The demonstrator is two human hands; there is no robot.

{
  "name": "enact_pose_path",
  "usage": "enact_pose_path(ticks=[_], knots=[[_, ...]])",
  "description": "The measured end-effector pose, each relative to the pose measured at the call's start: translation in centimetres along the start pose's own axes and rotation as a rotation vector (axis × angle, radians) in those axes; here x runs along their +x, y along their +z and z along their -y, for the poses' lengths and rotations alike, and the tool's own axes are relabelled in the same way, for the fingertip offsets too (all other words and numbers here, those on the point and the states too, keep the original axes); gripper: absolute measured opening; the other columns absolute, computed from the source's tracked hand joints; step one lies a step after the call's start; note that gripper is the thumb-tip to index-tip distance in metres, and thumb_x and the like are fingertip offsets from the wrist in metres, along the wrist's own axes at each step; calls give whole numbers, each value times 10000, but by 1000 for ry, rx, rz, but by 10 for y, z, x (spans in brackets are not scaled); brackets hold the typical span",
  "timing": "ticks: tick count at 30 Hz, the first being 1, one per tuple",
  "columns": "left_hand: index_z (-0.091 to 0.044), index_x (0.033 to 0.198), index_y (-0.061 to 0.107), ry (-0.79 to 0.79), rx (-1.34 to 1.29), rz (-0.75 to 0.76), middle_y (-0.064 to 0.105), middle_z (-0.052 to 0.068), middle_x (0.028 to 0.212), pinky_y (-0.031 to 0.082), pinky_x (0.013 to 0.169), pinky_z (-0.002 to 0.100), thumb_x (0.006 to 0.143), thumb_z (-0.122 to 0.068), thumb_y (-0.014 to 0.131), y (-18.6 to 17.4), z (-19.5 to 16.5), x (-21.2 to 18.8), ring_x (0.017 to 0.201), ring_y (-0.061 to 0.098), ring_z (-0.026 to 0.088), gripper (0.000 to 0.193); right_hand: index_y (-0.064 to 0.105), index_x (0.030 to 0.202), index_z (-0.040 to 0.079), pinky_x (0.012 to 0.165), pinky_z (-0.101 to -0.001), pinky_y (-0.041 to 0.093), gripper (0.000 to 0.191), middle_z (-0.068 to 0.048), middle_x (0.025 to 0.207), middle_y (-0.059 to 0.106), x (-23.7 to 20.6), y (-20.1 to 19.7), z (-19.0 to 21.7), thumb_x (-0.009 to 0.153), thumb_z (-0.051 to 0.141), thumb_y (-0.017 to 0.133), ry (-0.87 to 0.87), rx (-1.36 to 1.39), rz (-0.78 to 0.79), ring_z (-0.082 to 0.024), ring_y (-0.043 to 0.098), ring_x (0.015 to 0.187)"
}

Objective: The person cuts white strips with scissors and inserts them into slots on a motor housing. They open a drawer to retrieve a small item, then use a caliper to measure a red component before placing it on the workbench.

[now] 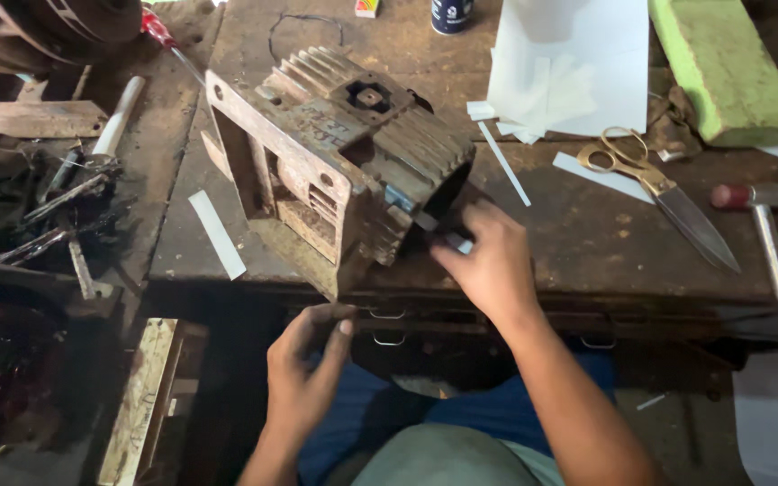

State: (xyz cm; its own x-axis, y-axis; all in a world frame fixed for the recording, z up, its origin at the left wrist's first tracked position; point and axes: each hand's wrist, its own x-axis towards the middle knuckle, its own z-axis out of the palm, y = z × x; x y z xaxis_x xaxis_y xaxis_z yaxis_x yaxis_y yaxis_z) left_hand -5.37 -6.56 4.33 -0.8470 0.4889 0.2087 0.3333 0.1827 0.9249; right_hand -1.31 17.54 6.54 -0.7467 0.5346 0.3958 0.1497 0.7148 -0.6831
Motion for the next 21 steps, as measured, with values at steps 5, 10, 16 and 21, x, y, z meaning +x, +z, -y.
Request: enact_pose_path(ticks=[5,10,16,21], knots=[[-14,1075,733,-98,-67,89,709,35,814,508,589,233,929,-81,709,9,-3,1,666,601,63,162,762,1024,45,804,-472,555,262,-199,1020,729,7,13,0,779,116,820,-101,52,-72,-418,683,959],[-12,1054,731,49,-2,76,719,17,842,516,604,209,922,-48,697,0,-5,0,684,636,54,141,748,961,24,781,-474,556,352,-210,934,715,6,13,-1,643,149,834,-47,-11,-34,-409,690,882],[23,1076,684,140,-155,-145,690,44,890,510,634,204,971,-29,667,-11,-3,24,713,625,71,118,753,1058,29,865,-456,565,277,-186,1068,724,7,15,2,798,110,802,-213,75,-76,-425,676,1016],[-9,1255,591,527,-263,-435,623,51,1044,506,798,228,1155,-113,598,-34,5,77,889,599,105,144,749,948,19,814,-461,547,287,-207,1088,717,2,19,2,700,138,832,-39,17,-101,-424,680,965]])
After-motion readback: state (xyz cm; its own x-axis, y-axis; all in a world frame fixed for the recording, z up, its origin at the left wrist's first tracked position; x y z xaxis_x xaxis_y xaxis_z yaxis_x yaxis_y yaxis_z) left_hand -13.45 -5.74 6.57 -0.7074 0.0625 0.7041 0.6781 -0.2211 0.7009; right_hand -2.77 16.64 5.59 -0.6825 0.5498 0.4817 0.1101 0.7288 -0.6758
